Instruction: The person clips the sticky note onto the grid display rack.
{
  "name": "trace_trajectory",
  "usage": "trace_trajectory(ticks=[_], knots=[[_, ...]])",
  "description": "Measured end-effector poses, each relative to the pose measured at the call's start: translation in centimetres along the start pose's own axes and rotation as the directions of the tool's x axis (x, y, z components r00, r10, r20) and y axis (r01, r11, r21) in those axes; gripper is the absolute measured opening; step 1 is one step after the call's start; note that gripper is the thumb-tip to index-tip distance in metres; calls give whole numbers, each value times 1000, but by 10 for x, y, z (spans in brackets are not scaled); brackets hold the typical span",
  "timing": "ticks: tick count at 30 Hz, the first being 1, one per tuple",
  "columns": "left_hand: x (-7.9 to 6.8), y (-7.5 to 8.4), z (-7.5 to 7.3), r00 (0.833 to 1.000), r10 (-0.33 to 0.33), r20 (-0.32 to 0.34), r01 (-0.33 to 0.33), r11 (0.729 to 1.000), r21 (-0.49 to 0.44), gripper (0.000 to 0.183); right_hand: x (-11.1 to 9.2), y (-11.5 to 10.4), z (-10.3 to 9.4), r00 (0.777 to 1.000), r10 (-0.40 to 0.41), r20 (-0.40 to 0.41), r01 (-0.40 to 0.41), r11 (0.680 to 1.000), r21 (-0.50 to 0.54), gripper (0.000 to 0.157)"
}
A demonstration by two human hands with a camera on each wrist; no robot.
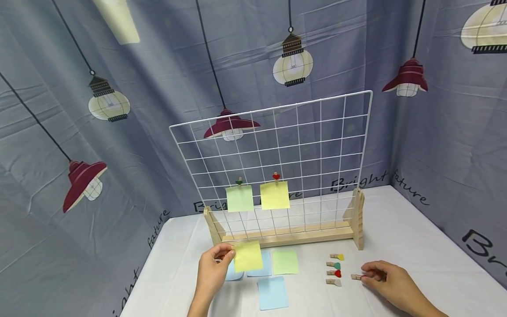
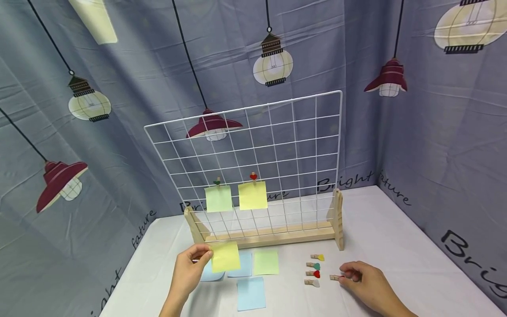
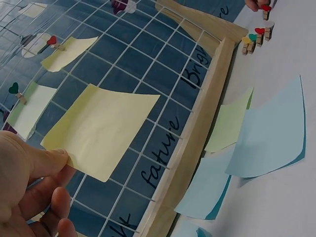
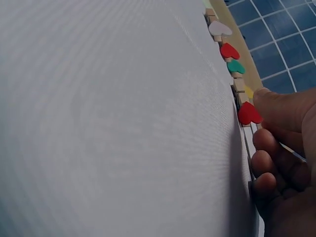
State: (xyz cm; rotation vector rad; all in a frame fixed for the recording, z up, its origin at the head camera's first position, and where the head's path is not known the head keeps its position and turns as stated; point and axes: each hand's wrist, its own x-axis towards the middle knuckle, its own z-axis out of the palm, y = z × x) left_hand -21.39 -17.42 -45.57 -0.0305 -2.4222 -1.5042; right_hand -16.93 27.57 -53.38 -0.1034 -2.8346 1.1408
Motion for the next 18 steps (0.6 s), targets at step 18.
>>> trace_trajectory(ticks=[18], knots=[[4, -2, -1, 1000, 5, -2, -5, 1000, 23, 4, 2, -1, 2, 998, 59, 29, -58, 998, -39, 9]])
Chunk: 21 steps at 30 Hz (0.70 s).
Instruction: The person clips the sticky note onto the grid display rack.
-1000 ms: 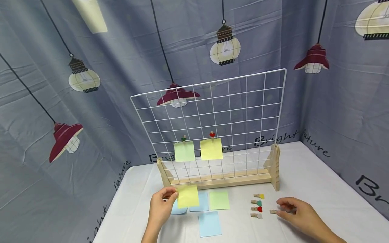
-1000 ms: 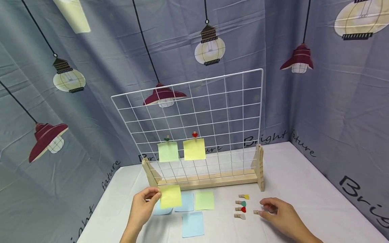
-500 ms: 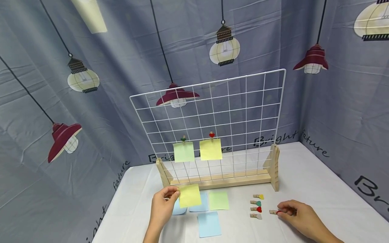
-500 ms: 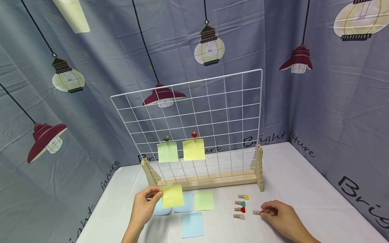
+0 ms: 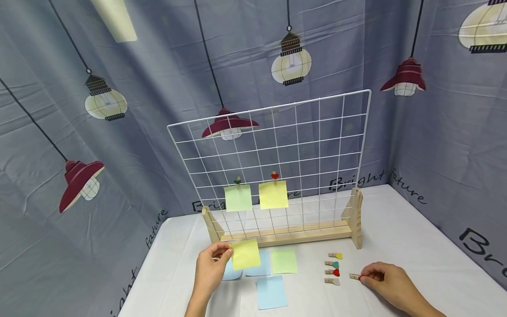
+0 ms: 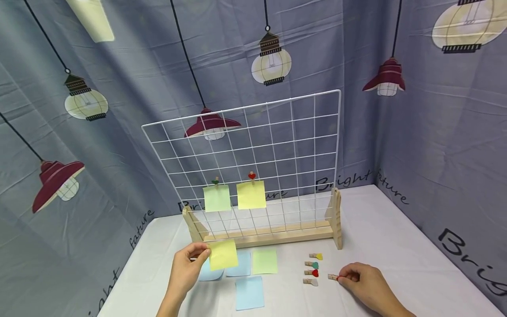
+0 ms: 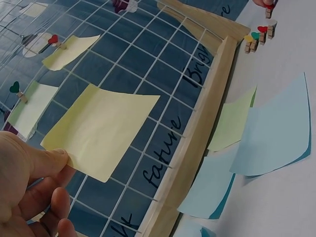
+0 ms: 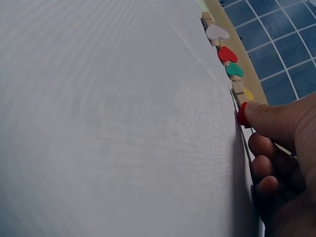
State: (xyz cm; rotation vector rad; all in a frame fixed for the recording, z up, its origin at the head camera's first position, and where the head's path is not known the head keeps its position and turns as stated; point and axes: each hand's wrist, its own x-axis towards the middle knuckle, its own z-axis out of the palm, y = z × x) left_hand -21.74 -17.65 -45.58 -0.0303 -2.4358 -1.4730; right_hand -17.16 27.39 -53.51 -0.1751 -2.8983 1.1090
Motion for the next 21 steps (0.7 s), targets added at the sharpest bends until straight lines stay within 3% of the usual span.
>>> trace_trajectory(ticks=[14, 21], knots=[[-1, -1, 5, 1000, 13, 7, -13, 1000, -11, 5, -2, -1, -8, 1000, 18, 21, -19, 999, 50, 12], [-1, 0, 6, 1000, 20, 12, -19, 1000, -13, 5, 0, -3, -24, 999, -39, 37, 34, 991, 127, 15]])
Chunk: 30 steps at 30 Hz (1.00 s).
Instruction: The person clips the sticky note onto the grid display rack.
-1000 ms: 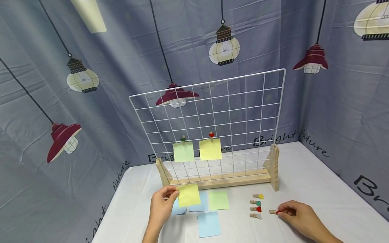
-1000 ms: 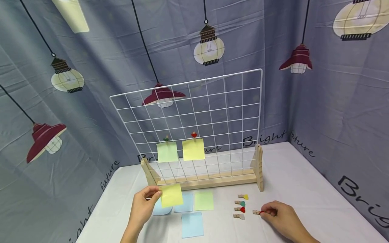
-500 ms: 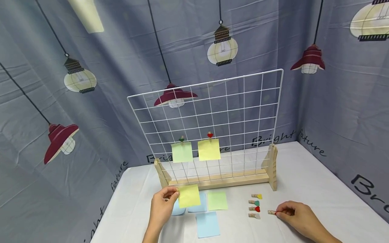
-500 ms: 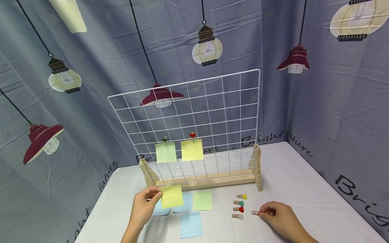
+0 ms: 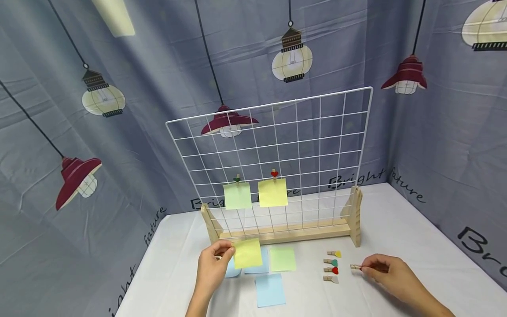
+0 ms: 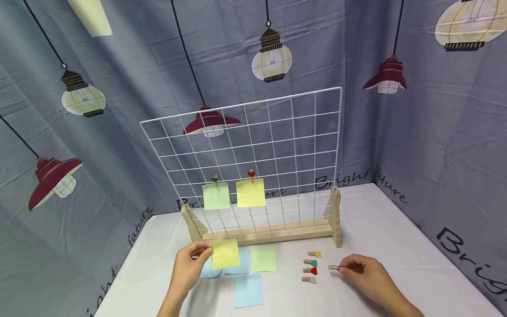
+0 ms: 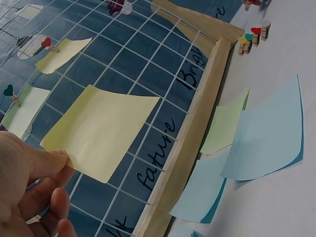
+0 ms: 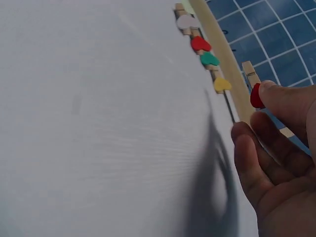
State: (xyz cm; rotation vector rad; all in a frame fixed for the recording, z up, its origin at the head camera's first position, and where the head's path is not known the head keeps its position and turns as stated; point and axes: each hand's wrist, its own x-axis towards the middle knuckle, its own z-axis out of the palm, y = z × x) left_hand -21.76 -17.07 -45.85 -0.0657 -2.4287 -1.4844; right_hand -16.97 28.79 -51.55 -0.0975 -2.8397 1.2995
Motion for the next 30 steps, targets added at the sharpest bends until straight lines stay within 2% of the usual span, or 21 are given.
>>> trace_trajectory(ticks=[4, 7, 12, 19, 25, 30], knots=[[1, 2, 1, 1000, -5, 6, 5, 1000, -2, 6, 1, -7, -8, 998, -56, 5, 55, 992, 117, 15], [1, 4, 3, 1000, -8, 11, 8, 1000, -2, 7, 3, -12, -11, 994, -109, -24, 112, 980, 166, 11], [1, 6, 4, 1000, -8, 17, 8, 1000, -13, 7, 6, -21, -16, 984, -169, -59, 175, 976, 133, 14], [3, 6, 10, 999, 13, 34, -12, 1000, -16, 7, 8, -33, -24, 981, -173, -84, 178, 983, 53, 25], [7, 13, 17, 998, 46, 48, -46, 999, -16, 6, 12, -47, -30, 981, -164, -108, 167, 986, 18, 41], [9, 21, 25, 996, 58, 75, -55, 998, -32, 4, 16, -63, -36, 980, -165, -109, 170, 985, 36, 40]])
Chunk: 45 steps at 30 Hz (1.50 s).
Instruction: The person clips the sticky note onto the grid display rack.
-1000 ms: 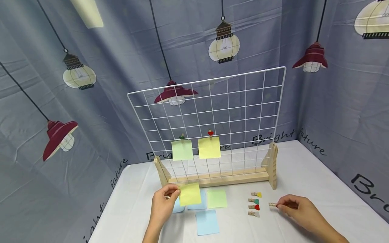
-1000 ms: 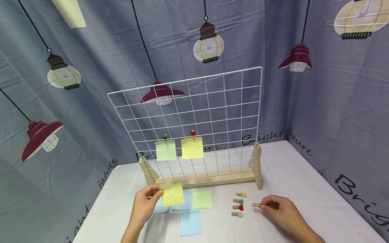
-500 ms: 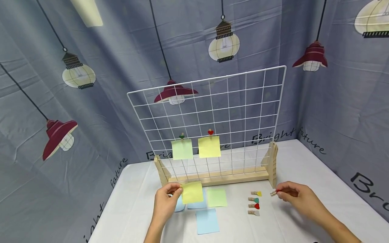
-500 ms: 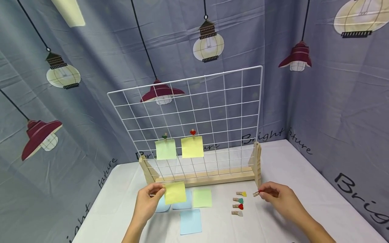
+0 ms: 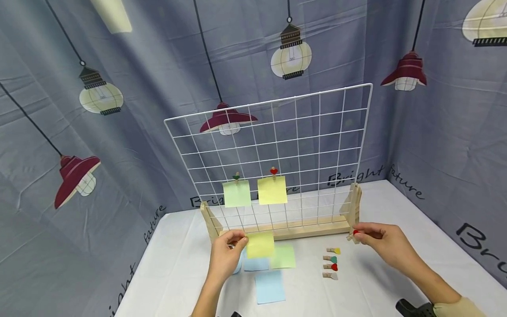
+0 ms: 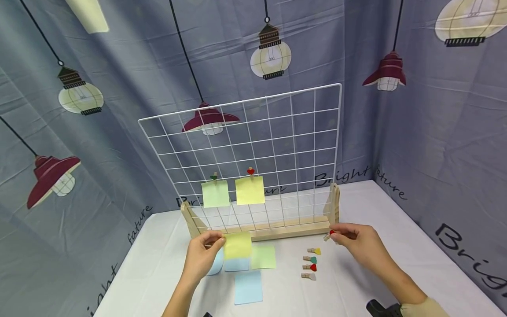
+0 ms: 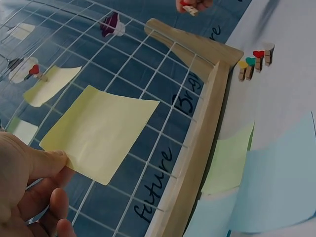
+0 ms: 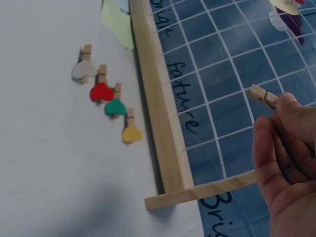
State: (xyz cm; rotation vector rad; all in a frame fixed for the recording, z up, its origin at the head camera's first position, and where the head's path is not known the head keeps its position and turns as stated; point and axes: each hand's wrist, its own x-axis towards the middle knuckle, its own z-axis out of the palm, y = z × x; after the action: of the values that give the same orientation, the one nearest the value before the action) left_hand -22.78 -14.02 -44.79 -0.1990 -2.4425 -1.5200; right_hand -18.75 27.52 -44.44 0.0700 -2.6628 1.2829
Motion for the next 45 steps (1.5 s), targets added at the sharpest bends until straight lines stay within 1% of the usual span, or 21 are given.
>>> trace_trajectory(ticks=[6, 11, 14, 17, 28, 31, 35, 39, 45], knots=[[4, 11, 11, 999, 39, 30, -38, 999, -38, 5, 9, -17, -6, 1000, -27, 0, 27, 999, 23, 36], [10, 21, 20, 997, 63, 35, -60, 996, -71, 5, 17, -30, -11, 1000, -10, 23, 10, 1000, 13, 38], [13, 28, 26, 996, 74, 43, -70, 994, -82, 4, 20, -37, -13, 999, -3, 33, 2, 999, 32, 40], [16, 35, 33, 995, 86, 50, -81, 992, -94, 4, 23, -42, -15, 999, -22, 31, 21, 998, 55, 40], [26, 65, 50, 992, 121, 31, -117, 987, -114, 5, 34, -68, -18, 995, -104, -5, 104, 989, 101, 35], [29, 74, 53, 992, 128, 21, -124, 985, -120, 6, 38, -76, -19, 992, -123, -12, 124, 988, 93, 34], [32, 86, 56, 992, 128, 10, -126, 985, -115, 7, 41, -85, -21, 992, -128, -19, 129, 989, 74, 33], [35, 97, 62, 992, 127, -10, -128, 985, -115, 7, 44, -94, -22, 992, -123, -27, 125, 989, 78, 32], [41, 108, 73, 992, 126, -25, -128, 983, -134, 8, 50, -106, -22, 989, -133, -60, 137, 988, 75, 29]])
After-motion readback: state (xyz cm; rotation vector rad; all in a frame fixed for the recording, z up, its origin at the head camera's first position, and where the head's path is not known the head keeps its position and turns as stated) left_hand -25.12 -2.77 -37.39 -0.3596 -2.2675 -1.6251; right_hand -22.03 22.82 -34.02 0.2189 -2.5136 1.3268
